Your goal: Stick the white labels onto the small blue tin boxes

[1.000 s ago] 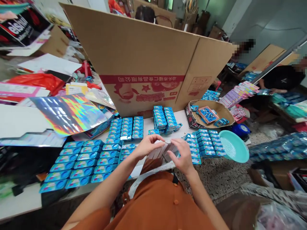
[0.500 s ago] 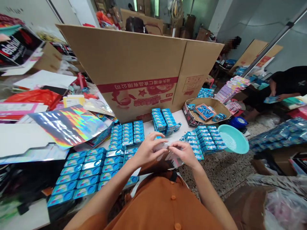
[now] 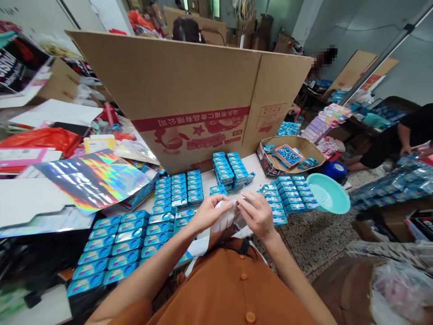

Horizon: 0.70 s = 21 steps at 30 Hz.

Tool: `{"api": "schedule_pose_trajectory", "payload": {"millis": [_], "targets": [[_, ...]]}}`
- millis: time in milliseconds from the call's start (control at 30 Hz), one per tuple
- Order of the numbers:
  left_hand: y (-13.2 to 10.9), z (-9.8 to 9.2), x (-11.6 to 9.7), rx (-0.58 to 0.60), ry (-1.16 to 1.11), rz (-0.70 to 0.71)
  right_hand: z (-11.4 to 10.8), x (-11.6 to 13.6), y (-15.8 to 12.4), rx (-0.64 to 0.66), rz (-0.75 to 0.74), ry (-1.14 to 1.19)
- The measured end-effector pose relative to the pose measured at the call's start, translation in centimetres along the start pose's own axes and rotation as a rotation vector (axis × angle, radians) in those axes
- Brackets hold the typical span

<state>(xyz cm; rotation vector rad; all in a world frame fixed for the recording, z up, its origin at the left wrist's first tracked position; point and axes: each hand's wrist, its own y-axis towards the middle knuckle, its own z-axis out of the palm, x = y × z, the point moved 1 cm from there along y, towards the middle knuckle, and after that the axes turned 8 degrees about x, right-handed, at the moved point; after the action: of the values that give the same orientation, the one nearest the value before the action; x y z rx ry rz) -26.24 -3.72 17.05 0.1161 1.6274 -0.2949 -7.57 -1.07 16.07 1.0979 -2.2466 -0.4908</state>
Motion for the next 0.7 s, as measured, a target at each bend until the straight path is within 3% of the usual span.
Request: {"api": "schedule_pose_trajectory", "payload": {"millis": [133, 467, 700], "targets": [[0.1, 0.5, 0.3, -0.022, -0.162, -0.068, 0.5, 0.0, -0.6, -0.034, -0.038, -0.077], [0.2, 1.3, 0.3, -0.06, -0.277, -0.155, 0.9, -0.2, -1.1, -0.091, -0.059, -0.082], [0.4, 1.2, 0.4, -0.066, -0.127, -0.126, 0.7, 0.0, -0.8, -0.11, 0.006, 0.06]]}}
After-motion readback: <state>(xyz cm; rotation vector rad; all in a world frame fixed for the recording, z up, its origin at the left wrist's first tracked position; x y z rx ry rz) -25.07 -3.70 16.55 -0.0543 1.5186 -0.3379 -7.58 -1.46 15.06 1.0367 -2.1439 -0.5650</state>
